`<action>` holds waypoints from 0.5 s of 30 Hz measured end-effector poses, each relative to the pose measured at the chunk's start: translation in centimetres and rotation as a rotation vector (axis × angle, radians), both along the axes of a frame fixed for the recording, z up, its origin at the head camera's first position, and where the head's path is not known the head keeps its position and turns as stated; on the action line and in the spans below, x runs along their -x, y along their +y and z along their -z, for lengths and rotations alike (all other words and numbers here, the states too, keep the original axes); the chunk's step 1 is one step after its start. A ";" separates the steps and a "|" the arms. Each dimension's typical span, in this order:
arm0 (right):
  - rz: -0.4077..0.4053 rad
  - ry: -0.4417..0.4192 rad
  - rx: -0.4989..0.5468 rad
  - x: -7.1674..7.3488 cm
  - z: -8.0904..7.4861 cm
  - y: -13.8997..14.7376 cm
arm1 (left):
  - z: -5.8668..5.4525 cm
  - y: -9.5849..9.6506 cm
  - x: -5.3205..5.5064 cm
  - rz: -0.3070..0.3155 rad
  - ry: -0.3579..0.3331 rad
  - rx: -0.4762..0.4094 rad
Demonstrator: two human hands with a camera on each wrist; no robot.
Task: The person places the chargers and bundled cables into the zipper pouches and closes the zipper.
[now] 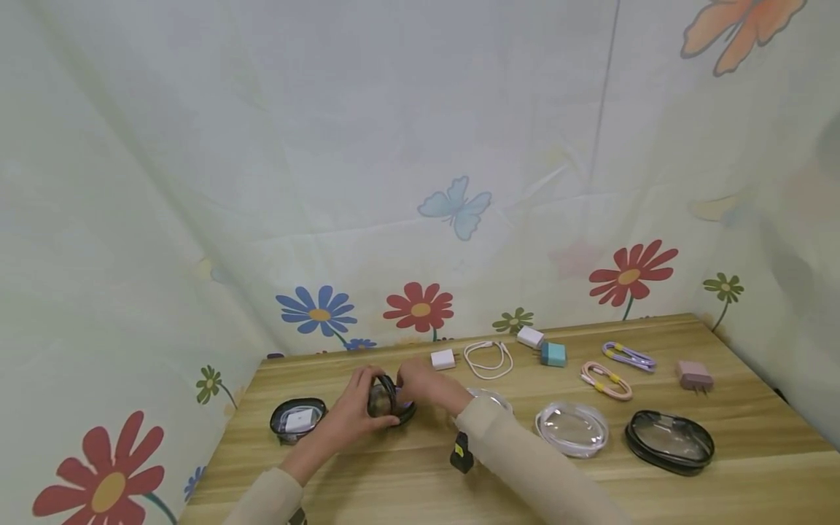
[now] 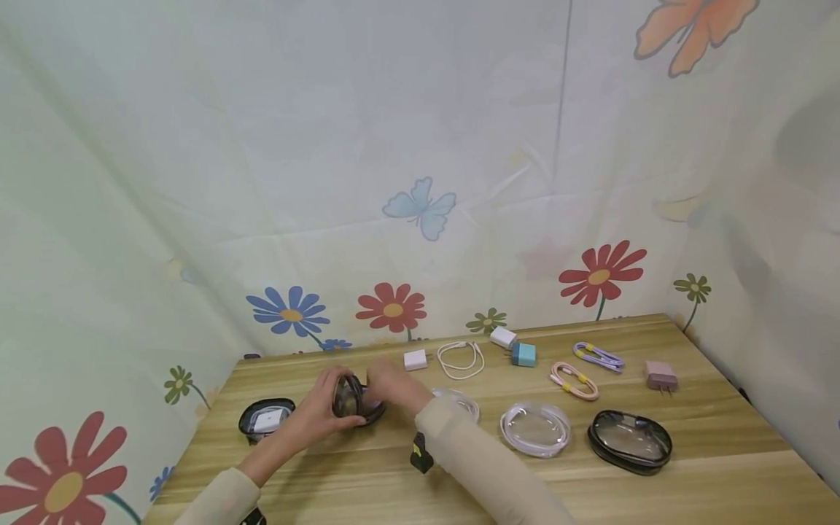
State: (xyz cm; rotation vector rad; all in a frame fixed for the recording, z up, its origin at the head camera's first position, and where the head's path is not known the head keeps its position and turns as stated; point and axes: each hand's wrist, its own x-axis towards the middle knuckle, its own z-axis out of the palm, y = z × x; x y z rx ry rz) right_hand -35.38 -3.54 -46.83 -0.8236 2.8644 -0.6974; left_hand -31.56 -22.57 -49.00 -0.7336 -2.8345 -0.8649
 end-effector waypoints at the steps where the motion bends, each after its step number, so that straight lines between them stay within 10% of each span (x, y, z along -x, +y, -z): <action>1: -0.008 -0.036 0.002 0.1 -0.2 0.0 | -0.1 0.0 0.0 0.000 -0.004 -0.002; 15: 0.069 -0.117 -0.220 1.2 -2.1 -0.9 | 0.0 -0.2 0.1 0.010 0.010 0.027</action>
